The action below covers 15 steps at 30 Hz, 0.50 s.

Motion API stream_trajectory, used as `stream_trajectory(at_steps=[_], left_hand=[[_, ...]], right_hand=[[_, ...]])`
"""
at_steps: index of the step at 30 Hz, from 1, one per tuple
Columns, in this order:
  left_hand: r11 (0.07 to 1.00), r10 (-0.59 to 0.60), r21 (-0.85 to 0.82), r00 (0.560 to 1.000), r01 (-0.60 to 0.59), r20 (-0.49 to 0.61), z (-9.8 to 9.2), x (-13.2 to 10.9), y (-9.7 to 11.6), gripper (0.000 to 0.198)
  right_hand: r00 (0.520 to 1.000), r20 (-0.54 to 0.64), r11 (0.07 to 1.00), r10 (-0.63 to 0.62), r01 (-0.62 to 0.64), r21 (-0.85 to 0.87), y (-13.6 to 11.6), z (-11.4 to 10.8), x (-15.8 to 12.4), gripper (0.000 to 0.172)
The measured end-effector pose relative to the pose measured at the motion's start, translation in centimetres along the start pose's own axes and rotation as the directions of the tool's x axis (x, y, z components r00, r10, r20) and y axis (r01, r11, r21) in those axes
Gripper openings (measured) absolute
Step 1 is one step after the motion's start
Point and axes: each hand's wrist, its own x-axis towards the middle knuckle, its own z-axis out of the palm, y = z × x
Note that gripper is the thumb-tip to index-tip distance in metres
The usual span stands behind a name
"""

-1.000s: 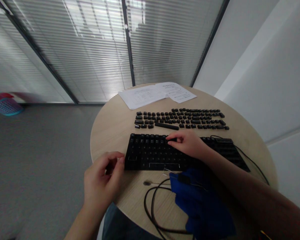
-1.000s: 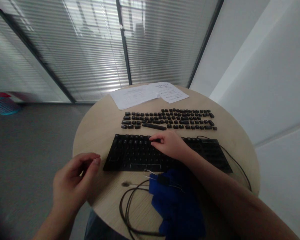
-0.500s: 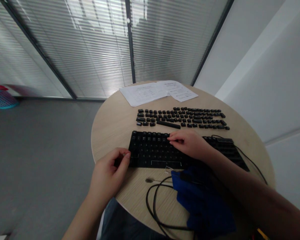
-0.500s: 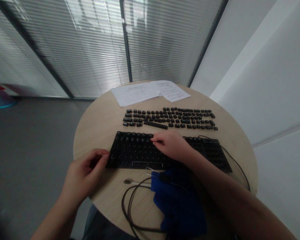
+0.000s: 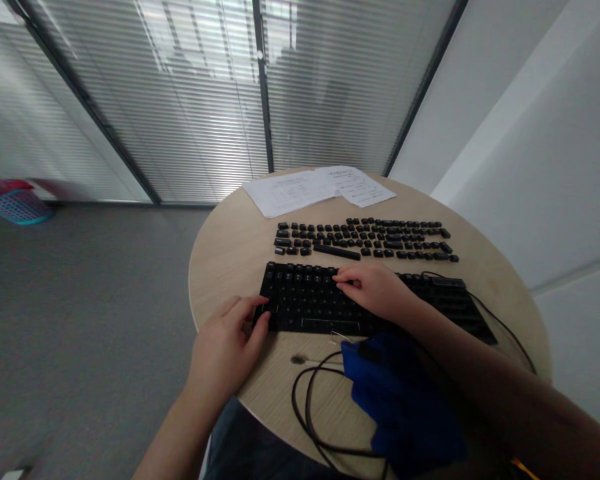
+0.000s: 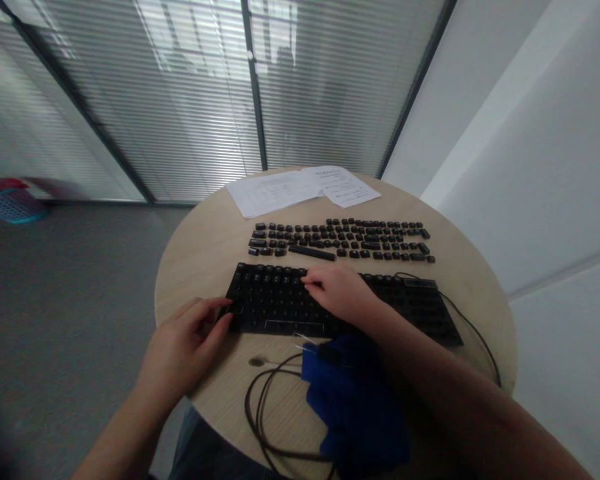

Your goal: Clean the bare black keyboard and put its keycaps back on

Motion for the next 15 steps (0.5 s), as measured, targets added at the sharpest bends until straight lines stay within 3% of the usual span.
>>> stream_trajectory(at_steps=[4,7,11,15], left_hand=[[0.99,0.099,0.102,0.995,-0.095,-0.029,0.2,0.0,-0.4,0.031],[0.987,0.117,0.112,0.992,-0.112,-0.038,0.3,0.0,-0.7,0.03],[0.99,0.106,0.096,0.994,-0.103,-0.032,0.3,0.0,-0.9,0.028],[0.993,0.086,0.077,0.996,-0.086,0.007,0.3,0.0,-0.9,0.028]], right_hand=[[0.998,0.059,0.999,-0.012,0.014,-0.049,-0.2,0.0,0.2,0.018],[0.999,0.039,0.999,-0.017,0.018,-0.03,-0.2,0.0,0.1,0.019],[0.983,-0.185,0.998,-0.008,0.02,0.065,0.2,-1.5,-0.5,0.019],[0.905,-0.422,0.998,0.061,-0.049,0.04,1.1,-4.0,-1.1,0.018]])
